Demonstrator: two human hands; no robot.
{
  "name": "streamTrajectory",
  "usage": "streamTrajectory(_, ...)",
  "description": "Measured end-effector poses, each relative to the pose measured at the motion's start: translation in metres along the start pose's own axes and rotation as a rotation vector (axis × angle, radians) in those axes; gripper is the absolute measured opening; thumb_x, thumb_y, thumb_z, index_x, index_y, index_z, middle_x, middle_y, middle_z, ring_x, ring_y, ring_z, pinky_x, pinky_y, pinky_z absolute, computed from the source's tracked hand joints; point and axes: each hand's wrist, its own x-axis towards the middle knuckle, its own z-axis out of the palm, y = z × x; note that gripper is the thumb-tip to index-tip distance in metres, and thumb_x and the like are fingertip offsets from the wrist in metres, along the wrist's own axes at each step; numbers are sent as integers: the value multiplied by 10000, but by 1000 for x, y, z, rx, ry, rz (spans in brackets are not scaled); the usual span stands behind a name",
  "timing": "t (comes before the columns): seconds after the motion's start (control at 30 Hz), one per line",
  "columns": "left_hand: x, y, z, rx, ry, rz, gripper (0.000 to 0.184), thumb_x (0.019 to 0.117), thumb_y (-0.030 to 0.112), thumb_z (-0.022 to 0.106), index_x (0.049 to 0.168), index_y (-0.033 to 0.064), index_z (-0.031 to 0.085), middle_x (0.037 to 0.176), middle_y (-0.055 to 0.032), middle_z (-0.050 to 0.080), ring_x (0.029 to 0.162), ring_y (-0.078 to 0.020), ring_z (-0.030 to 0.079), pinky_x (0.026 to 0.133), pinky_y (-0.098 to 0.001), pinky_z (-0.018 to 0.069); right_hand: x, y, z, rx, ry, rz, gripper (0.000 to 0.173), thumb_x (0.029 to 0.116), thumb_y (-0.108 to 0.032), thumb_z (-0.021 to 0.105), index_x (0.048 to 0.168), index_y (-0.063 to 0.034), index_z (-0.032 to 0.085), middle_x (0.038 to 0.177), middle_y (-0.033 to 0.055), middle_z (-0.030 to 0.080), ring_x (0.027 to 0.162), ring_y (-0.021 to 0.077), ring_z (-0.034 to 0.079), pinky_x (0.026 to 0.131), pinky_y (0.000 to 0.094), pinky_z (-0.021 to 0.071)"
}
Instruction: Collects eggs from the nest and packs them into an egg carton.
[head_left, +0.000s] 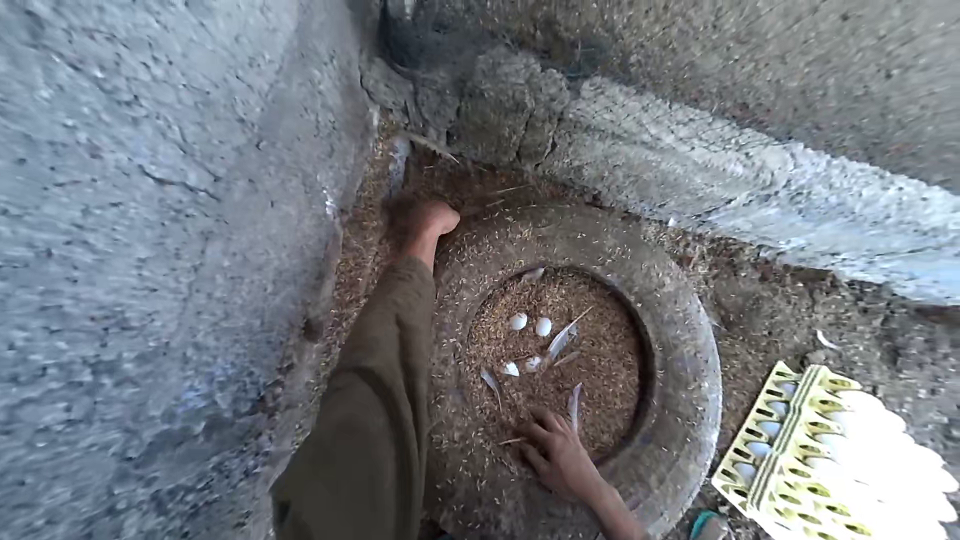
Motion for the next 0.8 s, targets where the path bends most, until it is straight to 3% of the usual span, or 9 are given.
streamTrajectory(0.1,9,18,-7,-277,-19,98,478,1015,377,530,1196,-46,658,1243,-282,637,1192,-409,606,982,-638,457,3,-8,9,93,88,25,369,1000,-385,562,1286,-217,724,1502,131,542,1408,332,481,1165,534,378)
streamTrajectory(0.17,15,33,-16,-471,-19,139,442,1016,372,507,1240,11,630,1125,-211,651,951,-298,656,826,-511,540,4,-11,13,123,147,19,360,998,-364,574,1267,-186,734,1484,146,561,1396,338,500,1163,536,387)
streamTrajectory(0.23,12,40,-27,-659,36,155,407,1043,325,473,1326,61,600,1103,-190,645,821,-261,648,728,-456,557,-7,-14,3,180,185,17,345,1001,-294,580,1283,-162,729,1479,138,574,1384,325,524,1157,533,407)
streamTrajectory(0.3,-9,24,-30,-878,148,187,417,1047,293,470,1399,102,583,1151,-172,655,811,-239,652,701,-428,567,-27,-19,-17,211,286,1,304,996,-226,597,1240,-120,744,1396,134,639,1307,304,599,1106,510,479)
streamTrajectory(0.4,-73,-26,-11,-1151,324,189,358,1044,310,521,1294,67,604,1063,-112,651,725,-171,611,625,-357,542,-34,-26,-60,184,440,-49,277,995,-176,580,1189,-84,755,1241,118,722,1172,291,682,1012,521,548)
streamTrajectory(0.47,-122,-52,23,-1161,353,198,337,1035,266,567,1302,59,572,1089,-117,642,754,-177,616,663,-376,553,-22,-37,-100,175,502,-75,292,1003,-154,558,1206,-49,740,1202,139,731,1128,302,699,994,534,553)
streamTrajectory(0.57,-163,-80,75,-1046,485,243,385,925,164,666,1266,1,592,1006,-125,648,795,-187,646,700,-379,576,10,-69,-156,134,563,-162,296,1039,-150,523,1221,-12,711,1149,158,733,1009,256,724,924,483,581)
streamTrajectory(0.7,-175,-100,119,-909,660,293,392,895,189,674,1182,-72,622,962,-133,667,853,-161,646,789,-324,561,72,-120,-213,65,511,-229,315,1066,-201,493,1248,-63,711,1138,151,730,975,258,712,891,496,560)
streamTrajectory(0.8,-175,-102,131,-850,723,357,368,888,178,668,1145,-85,647,945,-150,685,839,-161,663,784,-307,570,123,-156,-237,-14,418,-240,345,1090,-236,488,1322,-42,653,1237,195,694,1079,343,696,951,572,535)
